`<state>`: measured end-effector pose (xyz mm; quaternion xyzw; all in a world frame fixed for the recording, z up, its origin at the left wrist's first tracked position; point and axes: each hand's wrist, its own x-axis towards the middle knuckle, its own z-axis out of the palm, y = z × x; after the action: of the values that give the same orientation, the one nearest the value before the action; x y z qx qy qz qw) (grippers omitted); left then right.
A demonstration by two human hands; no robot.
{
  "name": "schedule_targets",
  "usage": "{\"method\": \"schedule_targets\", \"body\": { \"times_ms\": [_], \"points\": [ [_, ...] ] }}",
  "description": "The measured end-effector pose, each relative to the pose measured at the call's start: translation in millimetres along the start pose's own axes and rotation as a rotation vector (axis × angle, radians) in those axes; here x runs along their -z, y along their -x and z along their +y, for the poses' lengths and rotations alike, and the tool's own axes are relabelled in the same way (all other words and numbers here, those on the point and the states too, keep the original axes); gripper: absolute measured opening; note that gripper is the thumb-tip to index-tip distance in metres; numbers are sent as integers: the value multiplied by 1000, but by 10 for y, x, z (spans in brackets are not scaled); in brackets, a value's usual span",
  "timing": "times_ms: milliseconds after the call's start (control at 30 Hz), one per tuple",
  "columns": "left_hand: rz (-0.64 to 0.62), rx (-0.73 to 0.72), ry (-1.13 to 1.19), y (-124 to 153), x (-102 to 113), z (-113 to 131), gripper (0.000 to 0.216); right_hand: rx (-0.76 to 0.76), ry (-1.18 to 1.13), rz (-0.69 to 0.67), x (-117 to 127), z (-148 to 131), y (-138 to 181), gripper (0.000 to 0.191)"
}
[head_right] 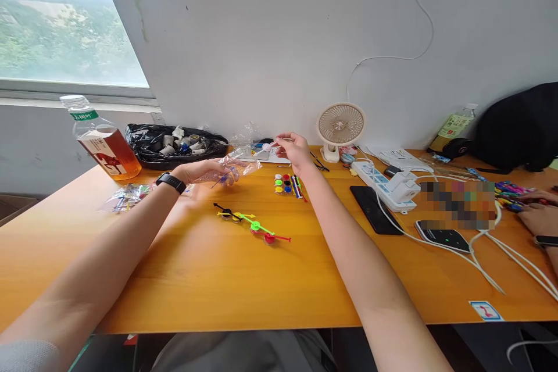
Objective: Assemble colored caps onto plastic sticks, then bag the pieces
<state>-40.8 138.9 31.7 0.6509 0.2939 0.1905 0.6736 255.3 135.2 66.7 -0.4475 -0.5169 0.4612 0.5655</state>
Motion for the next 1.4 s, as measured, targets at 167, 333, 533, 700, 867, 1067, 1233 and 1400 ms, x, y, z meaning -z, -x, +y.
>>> {"method": "schedule_targets", "body": {
  "times_ms": [167,333,533,700,867,1067,1233,1400],
  "points": [
    [31,0,7,-22,20,-26,67,27,55,-268,-41,-5,60,32],
    [12,-15,16,-17,-11,2,66,39,175,-473,-115,-3,119,32],
    [9,-23,-17,-18,-39,36,61,-46,338,-611,-188,-100,258,33],
    [19,-17,-16,-28,-27,15,62,-17,441,-688,-169,-140,279,33],
    [-21,0,-31,-39,-16,14,68,46,499,-688,-175,-83,249,20],
    [-91,70,65,17,-37,89,83,141,347,-522,-281,-77,245,9],
    [-105,54,81,48,15,77,80,249,210,-457,-328,-145,272,6],
    [-117,-59,111,23,77,-10,56,286,193,-393,-351,-114,219,8]
  ]
}}
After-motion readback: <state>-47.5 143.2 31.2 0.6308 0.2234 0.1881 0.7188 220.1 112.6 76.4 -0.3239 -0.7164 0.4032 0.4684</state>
